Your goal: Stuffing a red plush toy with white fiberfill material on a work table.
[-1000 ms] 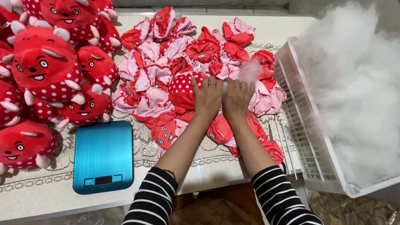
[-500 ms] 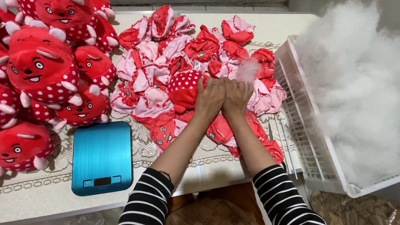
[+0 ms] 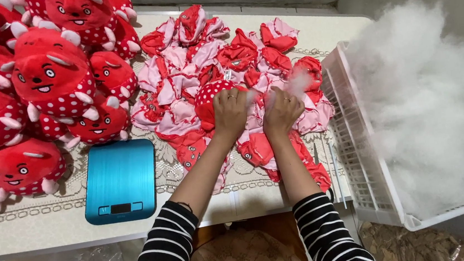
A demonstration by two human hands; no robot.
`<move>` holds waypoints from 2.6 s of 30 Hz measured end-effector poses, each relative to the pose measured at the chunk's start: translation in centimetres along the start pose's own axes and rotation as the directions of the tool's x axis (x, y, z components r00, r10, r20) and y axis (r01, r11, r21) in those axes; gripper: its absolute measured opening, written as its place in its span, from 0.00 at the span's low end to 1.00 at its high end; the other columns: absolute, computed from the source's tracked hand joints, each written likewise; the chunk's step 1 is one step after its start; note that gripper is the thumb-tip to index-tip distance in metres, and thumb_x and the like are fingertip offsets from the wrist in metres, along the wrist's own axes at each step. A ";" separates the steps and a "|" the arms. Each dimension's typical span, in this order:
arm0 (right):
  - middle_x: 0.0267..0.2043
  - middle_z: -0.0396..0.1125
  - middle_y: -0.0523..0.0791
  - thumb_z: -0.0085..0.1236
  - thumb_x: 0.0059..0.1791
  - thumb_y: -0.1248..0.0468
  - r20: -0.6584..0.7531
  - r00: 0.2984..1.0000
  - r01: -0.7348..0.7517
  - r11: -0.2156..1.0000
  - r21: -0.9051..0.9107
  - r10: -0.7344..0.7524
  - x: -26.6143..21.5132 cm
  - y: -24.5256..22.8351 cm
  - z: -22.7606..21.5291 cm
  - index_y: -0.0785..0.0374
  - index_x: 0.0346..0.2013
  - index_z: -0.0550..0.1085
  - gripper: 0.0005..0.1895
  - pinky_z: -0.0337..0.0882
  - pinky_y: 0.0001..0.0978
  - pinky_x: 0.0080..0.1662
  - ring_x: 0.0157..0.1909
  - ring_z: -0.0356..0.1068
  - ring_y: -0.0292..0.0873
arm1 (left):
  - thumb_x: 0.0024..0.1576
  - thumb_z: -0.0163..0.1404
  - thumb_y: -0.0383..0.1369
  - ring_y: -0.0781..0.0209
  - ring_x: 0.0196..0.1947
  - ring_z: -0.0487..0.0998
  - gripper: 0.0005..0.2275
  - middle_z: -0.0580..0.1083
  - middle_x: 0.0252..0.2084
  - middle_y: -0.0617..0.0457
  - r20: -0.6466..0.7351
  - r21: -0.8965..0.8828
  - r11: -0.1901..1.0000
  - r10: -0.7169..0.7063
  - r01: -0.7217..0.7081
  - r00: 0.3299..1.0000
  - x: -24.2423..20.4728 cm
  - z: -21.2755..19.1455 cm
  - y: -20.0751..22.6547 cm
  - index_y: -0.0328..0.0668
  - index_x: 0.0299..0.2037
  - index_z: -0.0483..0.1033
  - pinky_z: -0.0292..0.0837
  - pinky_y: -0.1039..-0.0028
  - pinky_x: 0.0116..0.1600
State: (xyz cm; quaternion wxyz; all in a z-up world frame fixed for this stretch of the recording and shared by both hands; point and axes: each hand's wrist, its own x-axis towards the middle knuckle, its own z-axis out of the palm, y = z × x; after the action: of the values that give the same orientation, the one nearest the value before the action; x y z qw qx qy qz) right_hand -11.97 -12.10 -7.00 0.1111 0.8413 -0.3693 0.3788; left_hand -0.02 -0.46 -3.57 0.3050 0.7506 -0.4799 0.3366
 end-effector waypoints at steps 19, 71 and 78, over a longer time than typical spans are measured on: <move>0.66 0.64 0.57 0.60 0.50 0.52 -0.318 0.881 0.468 0.745 0.476 -0.350 0.4 -5.5 -2.1 0.50 0.58 0.76 0.22 0.65 0.55 0.63 0.65 0.66 0.63 | 0.61 0.49 0.50 0.46 0.62 0.68 0.17 0.69 0.60 0.49 -0.026 -0.174 0.982 -0.073 0.068 0.997 -4.9 0.5 -4.6 0.49 0.50 0.69 0.61 0.52 0.67; 0.72 0.57 0.51 0.48 0.49 0.63 0.116 0.842 0.429 0.784 0.448 -0.527 1.2 -9.0 0.0 0.53 0.72 0.63 0.33 0.59 0.52 0.66 0.73 0.54 0.61 | 0.58 0.41 0.32 0.46 0.74 0.60 0.28 0.59 0.75 0.43 -0.032 -0.084 0.979 -0.187 0.184 0.982 -5.0 -0.4 -5.2 0.36 0.72 0.61 0.55 0.52 0.72; 0.69 0.60 0.55 0.55 0.40 0.69 0.126 0.896 0.293 0.780 0.553 -0.426 1.9 -9.7 0.2 0.54 0.71 0.65 0.41 0.60 0.53 0.67 0.70 0.57 0.66 | 0.58 0.42 0.31 0.40 0.73 0.60 0.27 0.59 0.74 0.36 0.004 -0.114 0.985 -0.133 0.133 0.991 -5.5 0.2 -5.1 0.30 0.70 0.61 0.59 0.56 0.71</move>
State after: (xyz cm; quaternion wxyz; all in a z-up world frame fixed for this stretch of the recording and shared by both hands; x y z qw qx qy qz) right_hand -4.20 -6.34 -4.86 -0.0961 0.9345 -0.0948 0.3294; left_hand 3.04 4.05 -8.79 0.3702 0.7616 -0.4465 0.2889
